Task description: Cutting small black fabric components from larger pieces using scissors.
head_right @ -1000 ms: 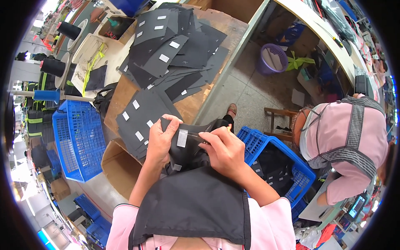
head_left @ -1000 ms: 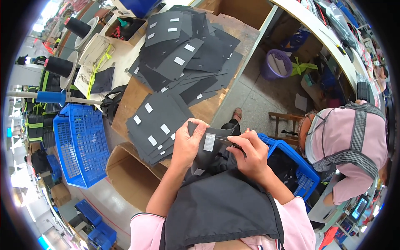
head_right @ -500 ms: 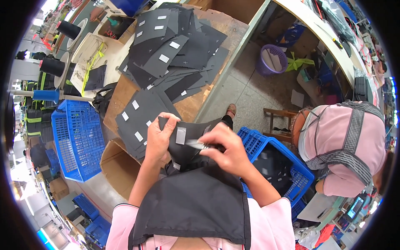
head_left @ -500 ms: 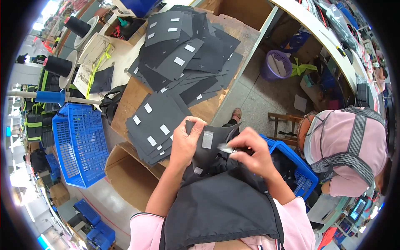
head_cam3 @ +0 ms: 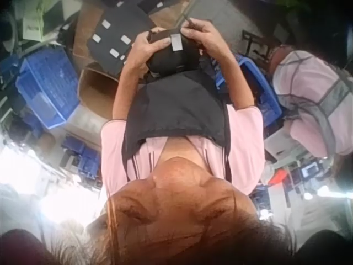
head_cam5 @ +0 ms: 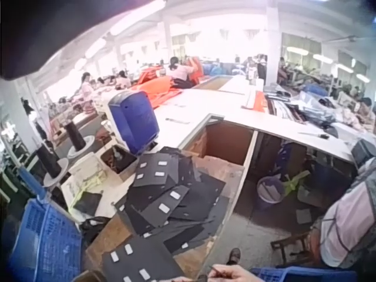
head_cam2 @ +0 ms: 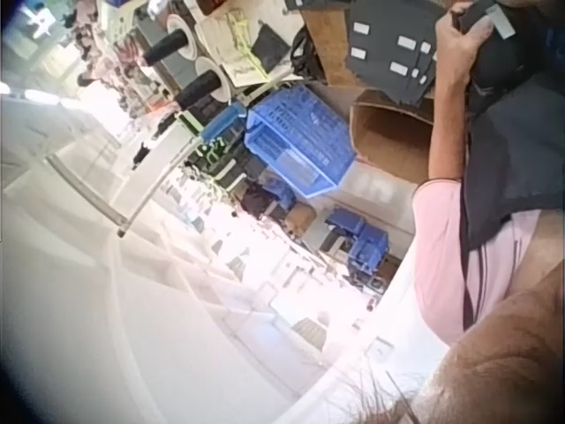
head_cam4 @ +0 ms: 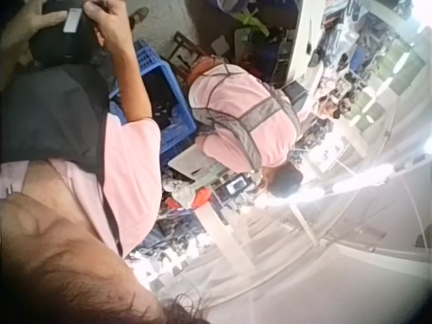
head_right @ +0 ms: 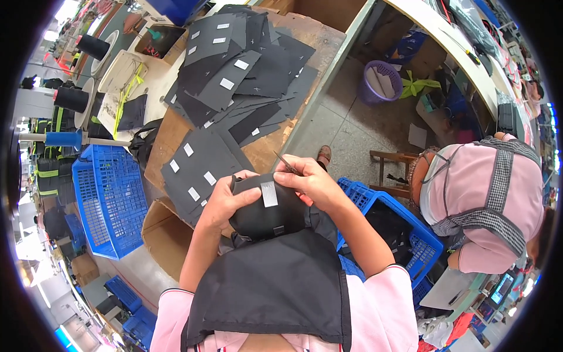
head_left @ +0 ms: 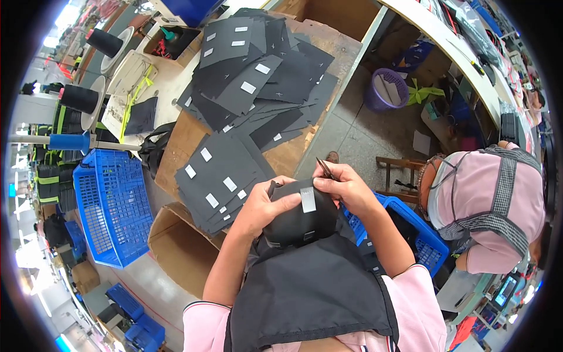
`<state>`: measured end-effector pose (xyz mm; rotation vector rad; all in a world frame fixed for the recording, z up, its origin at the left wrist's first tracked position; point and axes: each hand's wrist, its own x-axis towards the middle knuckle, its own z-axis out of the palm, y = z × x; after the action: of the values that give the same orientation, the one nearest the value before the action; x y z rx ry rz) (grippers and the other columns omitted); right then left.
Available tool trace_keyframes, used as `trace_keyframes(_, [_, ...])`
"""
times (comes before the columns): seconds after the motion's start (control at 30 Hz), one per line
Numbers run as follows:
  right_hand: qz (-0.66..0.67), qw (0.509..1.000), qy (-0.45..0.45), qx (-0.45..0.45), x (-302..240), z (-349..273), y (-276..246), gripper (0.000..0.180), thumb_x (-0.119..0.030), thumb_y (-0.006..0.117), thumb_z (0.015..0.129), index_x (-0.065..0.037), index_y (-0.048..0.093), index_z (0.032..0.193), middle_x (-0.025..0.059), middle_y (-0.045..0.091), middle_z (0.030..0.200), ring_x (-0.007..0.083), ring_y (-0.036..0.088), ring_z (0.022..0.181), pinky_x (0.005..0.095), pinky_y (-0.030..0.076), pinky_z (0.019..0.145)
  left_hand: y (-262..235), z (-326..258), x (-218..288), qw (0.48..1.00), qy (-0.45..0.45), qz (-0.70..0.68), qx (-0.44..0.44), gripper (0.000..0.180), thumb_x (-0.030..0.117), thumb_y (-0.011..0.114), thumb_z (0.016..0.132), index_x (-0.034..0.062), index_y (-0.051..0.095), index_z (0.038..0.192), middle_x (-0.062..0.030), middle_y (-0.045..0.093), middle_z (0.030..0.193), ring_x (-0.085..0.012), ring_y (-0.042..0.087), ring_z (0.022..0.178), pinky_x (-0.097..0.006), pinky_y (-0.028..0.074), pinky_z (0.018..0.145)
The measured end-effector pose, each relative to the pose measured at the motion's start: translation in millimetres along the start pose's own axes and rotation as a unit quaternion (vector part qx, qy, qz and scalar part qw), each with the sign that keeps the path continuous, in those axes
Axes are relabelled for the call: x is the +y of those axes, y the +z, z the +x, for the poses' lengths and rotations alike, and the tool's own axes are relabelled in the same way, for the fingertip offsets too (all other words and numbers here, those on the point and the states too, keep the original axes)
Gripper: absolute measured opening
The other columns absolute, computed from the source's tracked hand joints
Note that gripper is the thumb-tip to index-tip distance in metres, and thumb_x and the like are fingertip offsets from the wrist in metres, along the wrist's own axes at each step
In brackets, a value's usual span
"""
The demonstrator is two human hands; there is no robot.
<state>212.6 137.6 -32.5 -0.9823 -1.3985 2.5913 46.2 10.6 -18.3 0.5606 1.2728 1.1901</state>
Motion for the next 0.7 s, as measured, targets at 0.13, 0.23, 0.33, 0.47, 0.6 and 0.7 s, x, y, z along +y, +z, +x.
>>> trace_keyframes(0.13, [-0.364,0.817,-0.347,0.283,22,6,16,0.028,-0.013,0.068,0.077,-0.005,0.055,0.101,0.0059,0.053,0.086,0.0138,0.051,0.058,0.0266,0.043,0.053,-5,4,-6,0.994,-0.073,-0.074,0.034,0.02,0.019,0.067,0.083,0.0011,0.062,0.089,-0.0002,0.061,0.075,-0.0062,0.054,0.064,-0.021,0.044,0.059])
trace_keyframes(0.23, [-0.425,0.779,-0.349,0.3,21,-21,25,0.035,-0.009,0.071,0.073,-0.007,0.056,0.105,0.0085,0.053,0.087,0.0202,0.055,0.06,0.031,0.045,0.052,-9,2,-7,0.993,-0.07,-0.08,0.048,0.017,0.016,0.065,0.083,0.0011,0.062,0.09,-0.0003,0.061,0.076,-0.006,0.054,0.064,-0.021,0.044,0.058])
trace_keyframes(0.33, [-0.459,0.758,-0.37,0.28,21,-24,24,0.032,-0.008,0.071,0.07,-0.007,0.059,0.1,0.0076,0.054,0.083,0.0227,0.053,0.058,0.0319,0.044,0.051,-5,4,-3,0.995,-0.073,-0.052,0.044,0.015,0.015,0.064,0.083,0.0009,0.062,0.09,-0.0004,0.061,0.076,-0.006,0.054,0.064,-0.02,0.044,0.058])
trace_keyframes(0.47, [-0.516,0.729,-0.382,0.237,16,-18,21,0.03,-0.004,0.071,0.068,-0.006,0.063,0.097,0.0095,0.055,0.078,0.0244,0.055,0.061,0.0314,0.044,0.052,-3,3,2,0.996,-0.072,-0.037,0.038,0.016,0.014,0.064,0.083,0.0002,0.062,0.091,-0.001,0.061,0.077,-0.0064,0.055,0.064,-0.021,0.044,0.058])
trace_keyframes(0.6, [-0.469,0.749,-0.391,0.257,21,-14,20,0.03,-0.002,0.073,0.066,-0.006,0.064,0.094,0.0091,0.055,0.077,0.024,0.055,0.061,0.0308,0.044,0.053,-6,3,2,0.994,-0.084,-0.052,0.04,0.017,0.013,0.064,0.082,-0.0002,0.063,0.093,-0.0019,0.062,0.077,-0.007,0.055,0.064,-0.021,0.044,0.058])
trace_keyframes(0.7, [-0.437,0.773,-0.386,0.25,19,-17,19,0.032,-0.001,0.074,0.064,-0.006,0.065,0.095,0.0086,0.055,0.077,0.024,0.055,0.063,0.0306,0.045,0.054,-8,3,3,0.992,-0.096,-0.067,0.043,0.018,0.014,0.064,0.081,0.0001,0.063,0.092,-0.0019,0.062,0.077,-0.0072,0.055,0.064,-0.021,0.044,0.058])
